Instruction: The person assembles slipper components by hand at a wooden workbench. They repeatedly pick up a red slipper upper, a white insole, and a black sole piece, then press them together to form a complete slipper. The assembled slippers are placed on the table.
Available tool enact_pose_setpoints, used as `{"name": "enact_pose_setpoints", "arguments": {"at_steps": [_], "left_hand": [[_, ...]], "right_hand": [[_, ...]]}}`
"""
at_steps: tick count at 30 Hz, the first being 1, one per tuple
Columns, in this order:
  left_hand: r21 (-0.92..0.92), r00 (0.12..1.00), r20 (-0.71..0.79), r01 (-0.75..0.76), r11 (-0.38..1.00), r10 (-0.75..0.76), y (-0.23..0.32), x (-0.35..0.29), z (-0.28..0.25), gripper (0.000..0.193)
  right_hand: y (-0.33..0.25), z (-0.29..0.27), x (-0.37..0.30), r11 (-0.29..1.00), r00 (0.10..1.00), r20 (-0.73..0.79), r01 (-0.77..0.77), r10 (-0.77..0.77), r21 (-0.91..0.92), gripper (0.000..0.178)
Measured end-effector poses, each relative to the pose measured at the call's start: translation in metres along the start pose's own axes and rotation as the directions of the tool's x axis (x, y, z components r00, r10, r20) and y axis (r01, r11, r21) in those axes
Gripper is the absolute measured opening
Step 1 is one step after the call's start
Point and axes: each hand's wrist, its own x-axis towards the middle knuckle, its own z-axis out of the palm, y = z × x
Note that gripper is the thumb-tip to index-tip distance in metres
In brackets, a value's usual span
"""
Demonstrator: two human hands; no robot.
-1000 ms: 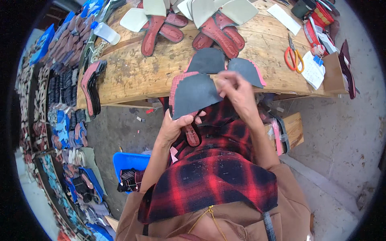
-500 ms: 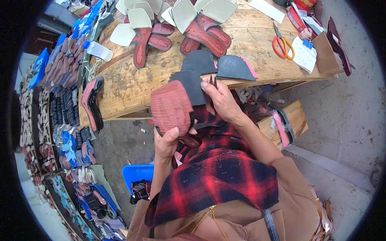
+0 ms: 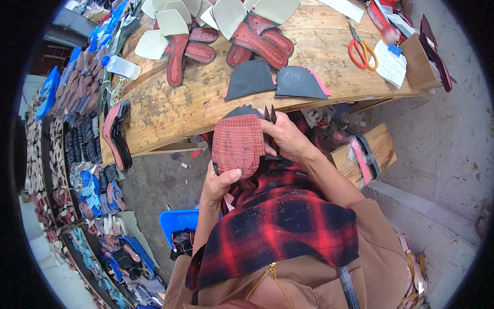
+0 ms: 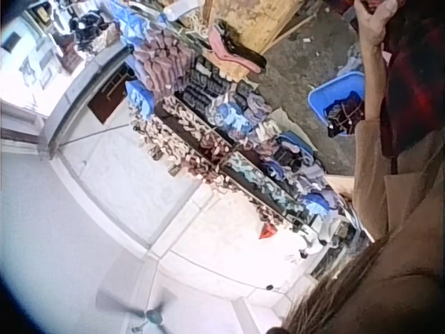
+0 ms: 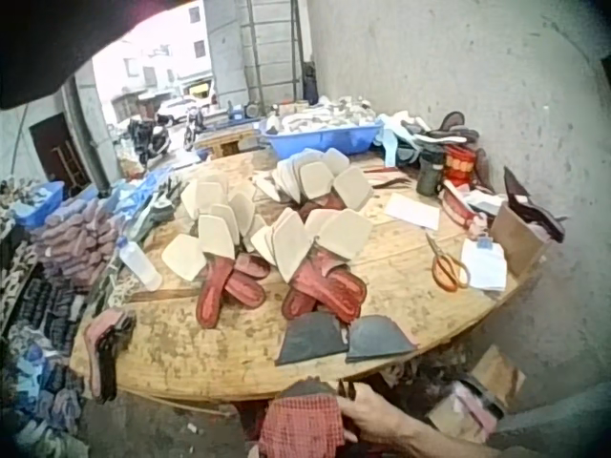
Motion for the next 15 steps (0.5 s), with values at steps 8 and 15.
{"name": "enact_pose_setpoints", "arguments": {"at_steps": [8, 15], "left_hand": [[-0.030, 0.999, 0.010, 0.044, 0.999, -0.044, 0.000, 0.012, 0.010, 0.042], [-0.083, 0.999, 0.049, 0.019, 0.996, -0.015, -0.001, 0.014, 0.010, 0.042]], "right_hand": [[0.005, -0.001, 0.000, 0.958, 0.991, -0.082, -0.083, 0.109, 0.275, 0.023], [0.012, 0.007, 0.001, 0.928, 0.988, -0.082, -0.095, 0.133, 0.361, 0.026]]}}
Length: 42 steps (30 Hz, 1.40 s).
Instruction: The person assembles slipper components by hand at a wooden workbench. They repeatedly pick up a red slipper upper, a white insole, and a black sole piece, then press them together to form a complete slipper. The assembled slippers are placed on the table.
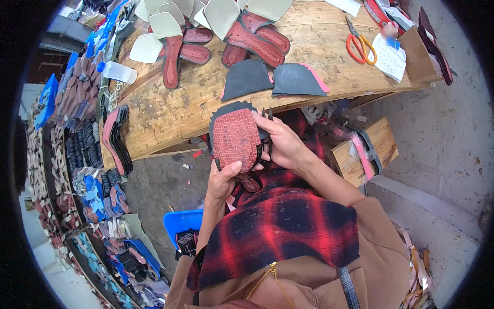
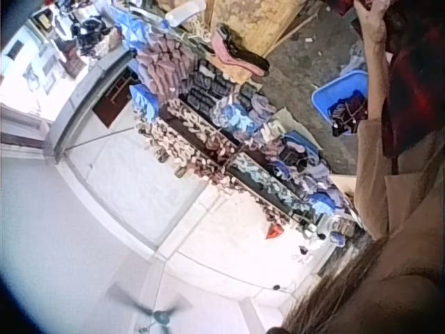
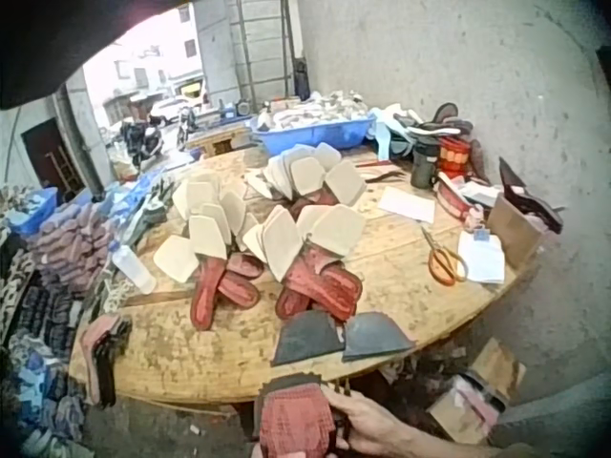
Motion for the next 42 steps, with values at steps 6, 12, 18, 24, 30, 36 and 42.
{"name": "enact_pose_setpoints", "arguments": {"at_steps": [6, 12, 18, 24, 30, 36, 42], "left_hand": [[-0.023, 0.998, -0.010, -0.057, 0.998, 0.057, -0.006, 0.003, -0.006, 0.038], [-0.035, 0.998, 0.027, -0.052, 0.998, 0.053, -0.007, 0.007, -0.009, 0.037], [-0.040, 0.998, -0.061, 0.015, 0.999, -0.017, -0.015, 0.013, -0.019, 0.036], [0.003, 0.980, -0.198, 0.009, 1.000, -0.008, -0.019, 0.019, -0.024, 0.050], [-0.092, 0.955, -0.294, -0.061, 0.994, 0.031, -0.023, 0.017, -0.023, 0.057], [0.009, 0.897, -0.403, -0.193, 0.981, 0.180, -0.026, 0.018, -0.008, 0.039], [0.670, 0.801, -0.379, -0.108, 0.734, 0.464, -0.049, 0.009, -0.024, 0.061]], "right_hand": [[0.002, 0.000, -0.002, 1.000, 0.998, 0.065, -0.013, 0.012, 0.026, 0.027], [0.000, 0.004, -0.005, 1.000, 0.997, 0.072, -0.026, 0.025, 0.013, 0.030], [0.007, 0.000, -0.002, 1.000, 1.000, 0.002, 0.012, -0.012, 0.015, 0.027], [0.003, -0.012, 0.002, 0.999, 0.999, -0.027, 0.023, -0.024, -0.039, 0.023], [0.002, -0.014, 0.001, 0.998, 0.994, -0.093, 0.056, -0.060, -0.037, 0.013], [0.009, -0.015, 0.009, 0.990, 0.976, -0.168, 0.137, -0.137, -0.013, 0.015], [0.023, -0.021, 0.020, 0.986, 0.968, -0.186, 0.160, -0.167, -0.051, 0.025]]}}
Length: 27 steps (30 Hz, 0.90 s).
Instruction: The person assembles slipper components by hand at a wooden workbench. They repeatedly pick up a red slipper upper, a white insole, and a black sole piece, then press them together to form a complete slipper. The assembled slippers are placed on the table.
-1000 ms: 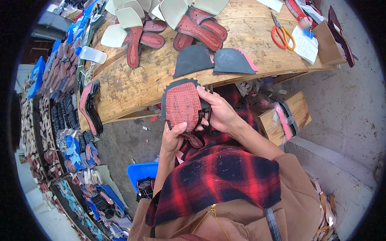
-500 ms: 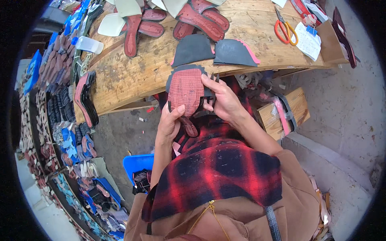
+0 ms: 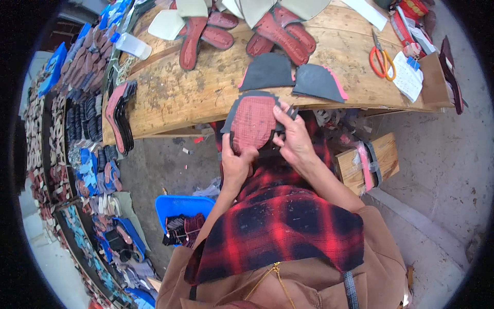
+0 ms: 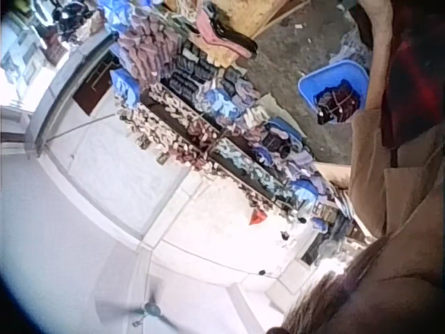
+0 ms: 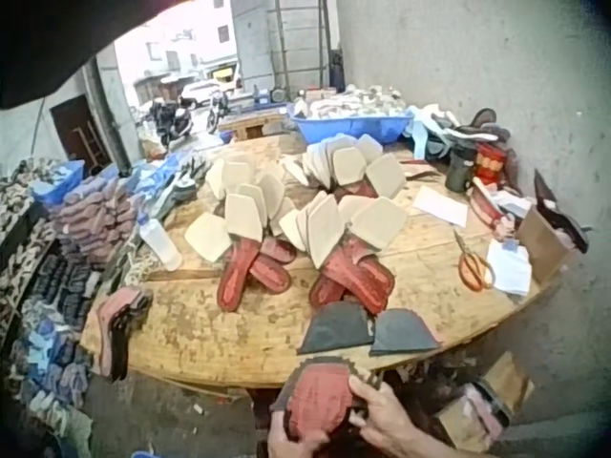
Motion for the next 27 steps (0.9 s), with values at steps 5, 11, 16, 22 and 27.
{"name": "enact_pose_setpoints", "arguments": {"at_steps": [5, 11, 16, 22, 27], "left_hand": [[0.042, 0.988, -0.141, 0.074, 0.996, -0.067, -0.010, -0.015, -0.009, 0.080], [-0.160, 0.917, -0.389, 0.030, 0.987, -0.091, -0.018, -0.008, -0.048, 0.058], [-0.193, 0.918, -0.390, -0.004, 0.981, -0.073, -0.024, -0.010, -0.059, 0.052], [-0.322, 0.931, -0.321, 0.066, 0.945, -0.174, -0.012, -0.019, -0.053, 0.051], [0.151, 0.903, -0.416, -0.050, 0.987, 0.109, -0.019, 0.027, -0.127, 0.078]], "right_hand": [[-0.021, 0.013, 0.032, 0.456, 0.837, 0.248, 0.486, -0.487, -0.746, 0.034], [-0.016, 0.005, 0.059, -0.543, 0.683, 0.610, 0.359, -0.402, -0.759, 0.047], [-0.015, -0.001, 0.049, -0.563, 0.671, 0.649, 0.398, -0.359, -0.724, 0.043], [-0.001, 0.005, 0.028, -0.563, 0.687, 0.658, 0.426, -0.308, -0.708, 0.047], [0.007, 0.038, 0.042, -0.529, 0.728, 0.619, 0.416, -0.293, -0.740, 0.054]]}}
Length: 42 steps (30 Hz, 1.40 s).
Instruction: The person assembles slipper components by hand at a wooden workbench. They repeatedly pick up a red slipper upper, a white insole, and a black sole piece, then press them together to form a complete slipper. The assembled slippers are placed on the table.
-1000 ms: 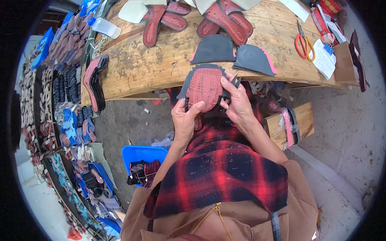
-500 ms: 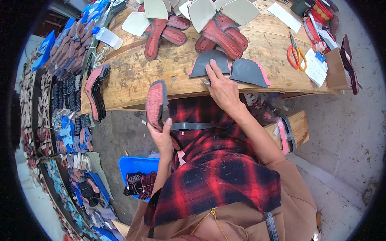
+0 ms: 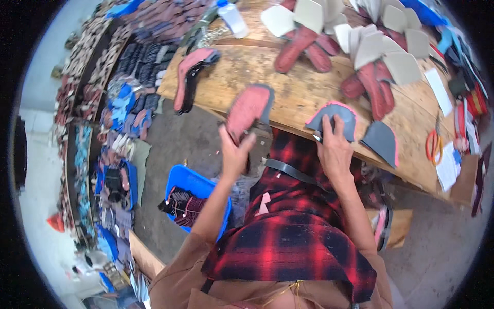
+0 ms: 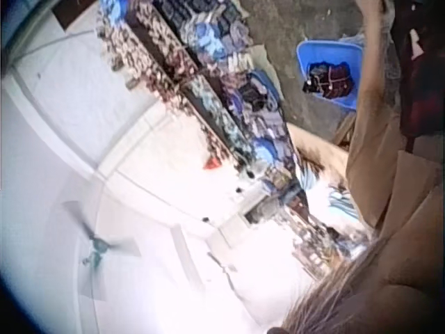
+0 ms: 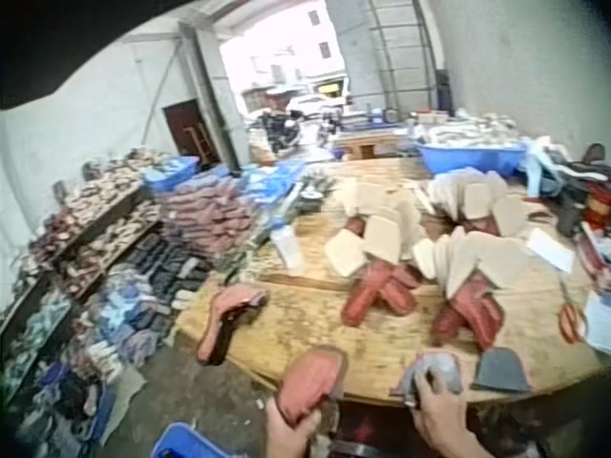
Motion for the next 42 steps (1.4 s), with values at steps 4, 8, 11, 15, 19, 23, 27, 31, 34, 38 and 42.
{"name": "enact_pose_setpoints", "arguments": {"at_steps": [4, 8, 11, 15, 19, 23, 27, 31, 34, 38, 42], "left_hand": [[0.491, 0.942, -0.138, -0.204, 0.847, 0.306, 0.034, 0.109, -0.089, 0.074], [0.698, 0.951, -0.137, -0.105, 0.709, 0.276, 0.048, 0.191, -0.139, 0.070], [0.660, 0.994, 0.074, -0.113, 0.743, 0.085, -0.001, 0.229, -0.166, 0.060], [0.299, 0.986, 0.169, -0.036, 0.953, -0.016, -0.011, 0.232, -0.143, 0.046], [0.244, 0.998, 0.020, 0.057, 0.968, -0.064, -0.040, 0.238, -0.171, 0.045], [0.413, 0.978, 0.018, -0.196, 0.890, 0.207, -0.044, 0.230, -0.171, 0.058], [0.840, 0.751, 0.022, -0.372, 0.395, 0.660, 0.008, 0.180, -0.104, 0.056], [0.166, 0.978, 0.200, 0.025, 0.986, -0.058, 0.003, 0.042, -0.053, 0.031], [0.100, 0.357, 0.852, 0.605, 0.790, -0.382, 0.000, -0.066, -0.010, 0.027], [-0.271, 0.384, 0.764, 0.920, 0.283, -0.518, -0.019, -0.110, 0.039, 0.046], [-0.715, 0.506, 0.643, 0.667, -0.212, -0.575, -0.038, -0.094, 0.054, 0.052]], "right_hand": [[-0.009, -0.004, 0.013, 0.982, 1.000, -0.015, 0.005, -0.002, 0.189, 0.050], [0.017, -0.011, 0.007, 0.923, 0.964, -0.262, 0.064, 0.041, 0.379, 0.033], [0.033, -0.023, -0.010, 0.769, 0.953, -0.143, -0.120, 0.266, 0.628, 0.022], [0.046, -0.039, -0.053, 0.562, 0.881, 0.086, -0.369, 0.465, 0.740, 0.029], [0.027, -0.032, -0.069, 0.533, 0.880, 0.382, -0.474, 0.282, 0.700, 0.035], [0.014, 0.020, -0.077, 0.845, 0.934, 0.318, -0.034, -0.163, 0.534, 0.034], [0.011, 0.066, -0.081, 0.893, 0.853, 0.480, -0.039, -0.204, 0.449, 0.038], [0.008, 0.054, -0.076, 0.861, 0.794, 0.605, -0.264, -0.062, 0.435, 0.027], [0.012, 0.047, -0.081, 0.603, 0.698, 0.714, -0.546, -0.058, 0.582, 0.021], [0.000, 0.010, -0.075, 0.293, 0.691, 0.716, -0.666, -0.105, 0.686, 0.014], [0.020, -0.027, -0.083, 0.194, 0.668, 0.743, -0.725, -0.037, 0.661, 0.017]]}}
